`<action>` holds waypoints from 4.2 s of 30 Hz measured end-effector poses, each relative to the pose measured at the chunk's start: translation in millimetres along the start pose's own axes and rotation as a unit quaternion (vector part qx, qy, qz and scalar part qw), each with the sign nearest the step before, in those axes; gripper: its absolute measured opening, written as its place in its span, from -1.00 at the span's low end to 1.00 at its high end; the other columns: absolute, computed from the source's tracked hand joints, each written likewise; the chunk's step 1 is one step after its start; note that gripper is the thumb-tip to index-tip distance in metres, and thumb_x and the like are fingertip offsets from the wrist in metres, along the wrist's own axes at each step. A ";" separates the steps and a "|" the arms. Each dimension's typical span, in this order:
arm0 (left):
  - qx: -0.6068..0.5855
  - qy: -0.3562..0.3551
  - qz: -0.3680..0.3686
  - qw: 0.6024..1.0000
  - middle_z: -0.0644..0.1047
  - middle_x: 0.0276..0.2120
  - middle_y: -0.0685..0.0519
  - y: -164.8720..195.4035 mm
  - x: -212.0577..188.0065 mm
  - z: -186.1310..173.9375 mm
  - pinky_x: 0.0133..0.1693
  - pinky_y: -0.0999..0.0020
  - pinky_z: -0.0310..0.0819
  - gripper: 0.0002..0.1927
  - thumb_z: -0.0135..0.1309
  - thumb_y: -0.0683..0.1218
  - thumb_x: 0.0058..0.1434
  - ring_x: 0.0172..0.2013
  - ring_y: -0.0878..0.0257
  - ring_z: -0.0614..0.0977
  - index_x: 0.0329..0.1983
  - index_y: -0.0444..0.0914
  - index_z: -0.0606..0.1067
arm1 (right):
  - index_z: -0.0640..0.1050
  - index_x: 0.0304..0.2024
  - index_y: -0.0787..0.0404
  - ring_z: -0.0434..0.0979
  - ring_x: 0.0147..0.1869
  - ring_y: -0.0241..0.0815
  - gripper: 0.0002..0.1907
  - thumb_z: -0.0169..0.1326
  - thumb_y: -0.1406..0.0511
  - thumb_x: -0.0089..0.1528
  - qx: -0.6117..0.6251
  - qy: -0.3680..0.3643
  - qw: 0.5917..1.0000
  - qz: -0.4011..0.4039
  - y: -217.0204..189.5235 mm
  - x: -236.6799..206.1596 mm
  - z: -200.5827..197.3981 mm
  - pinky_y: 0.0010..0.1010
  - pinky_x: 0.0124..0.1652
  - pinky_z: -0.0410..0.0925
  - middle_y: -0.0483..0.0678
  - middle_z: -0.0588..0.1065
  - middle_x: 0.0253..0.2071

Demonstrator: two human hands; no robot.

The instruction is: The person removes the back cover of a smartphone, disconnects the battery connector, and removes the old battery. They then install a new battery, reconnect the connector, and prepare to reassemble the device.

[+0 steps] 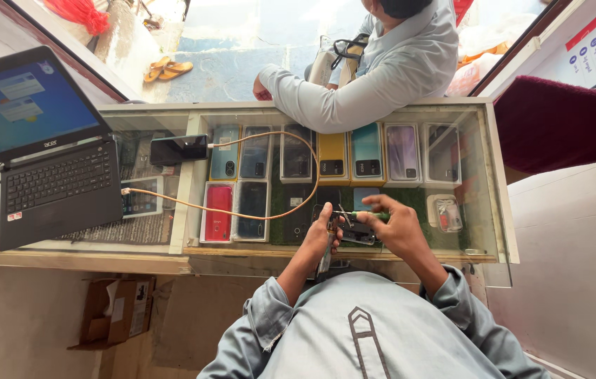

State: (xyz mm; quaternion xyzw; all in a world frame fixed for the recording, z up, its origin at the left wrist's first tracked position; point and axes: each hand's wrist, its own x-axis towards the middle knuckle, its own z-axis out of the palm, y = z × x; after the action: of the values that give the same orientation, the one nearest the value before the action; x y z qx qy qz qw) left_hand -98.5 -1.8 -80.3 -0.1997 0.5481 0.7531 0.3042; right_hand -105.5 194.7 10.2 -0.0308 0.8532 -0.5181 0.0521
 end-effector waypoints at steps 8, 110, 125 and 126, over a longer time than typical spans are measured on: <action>-0.001 0.008 -0.005 1.000 0.41 -0.53 0.20 2.5 -1.9 1.7 -0.47 0.44 0.29 -0.33 -0.26 0.50 0.31 -0.55 0.40 0.39 -0.15 -0.13 0.49 | 0.66 -0.09 0.18 0.60 -0.29 -0.25 -0.76 0.23 0.21 0.25 -0.011 -0.034 0.994 0.100 1.6 -2.5 1.1 -0.42 -0.26 0.44 -0.05 0.63 -0.37; -0.359 -0.295 -0.006 0.886 0.57 -0.17 -0.23 37.0 -25.0 9.4 -0.11 0.01 0.66 -0.05 -0.44 0.53 0.37 -0.15 -0.06 0.68 0.25 -0.38 0.39 | 0.63 -0.05 0.25 0.62 -0.02 0.03 -0.81 0.23 0.40 0.27 -0.133 0.127 0.952 -0.245 8.8 -10.2 -3.9 -0.27 -0.03 0.45 0.07 0.59 -0.09; -0.255 -0.174 -0.017 0.951 0.60 -0.18 -0.08 32.2 -33.3 15.6 -0.26 0.00 0.72 -0.18 -0.37 0.53 0.37 -0.26 0.08 0.71 0.11 -0.23 0.43 | 0.65 -0.21 0.27 0.65 -0.10 -0.03 -0.85 0.29 0.37 0.18 -0.176 -0.021 0.923 -0.342 -25.4 21.2 20.1 -0.31 -0.12 0.50 0.02 0.62 -0.18; -0.253 -0.170 -0.022 0.952 0.60 -0.18 -0.07 31.7 -32.9 15.6 -0.28 0.02 0.72 -0.18 -0.37 0.54 0.36 -0.27 0.09 0.71 0.11 -0.22 0.44 | 0.64 -0.21 0.26 0.65 -0.10 -0.04 -0.86 0.29 0.37 0.19 -0.177 -0.018 0.922 -0.345 -25.2 20.8 20.2 -0.31 -0.12 0.51 0.01 0.62 -0.17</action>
State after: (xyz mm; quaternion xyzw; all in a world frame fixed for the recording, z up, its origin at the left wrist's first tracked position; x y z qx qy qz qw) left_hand -95.2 -1.8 -32.1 -0.1512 0.2748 0.8832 0.3488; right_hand -123.7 163.1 22.1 -0.3415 0.8664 -0.3438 -0.1205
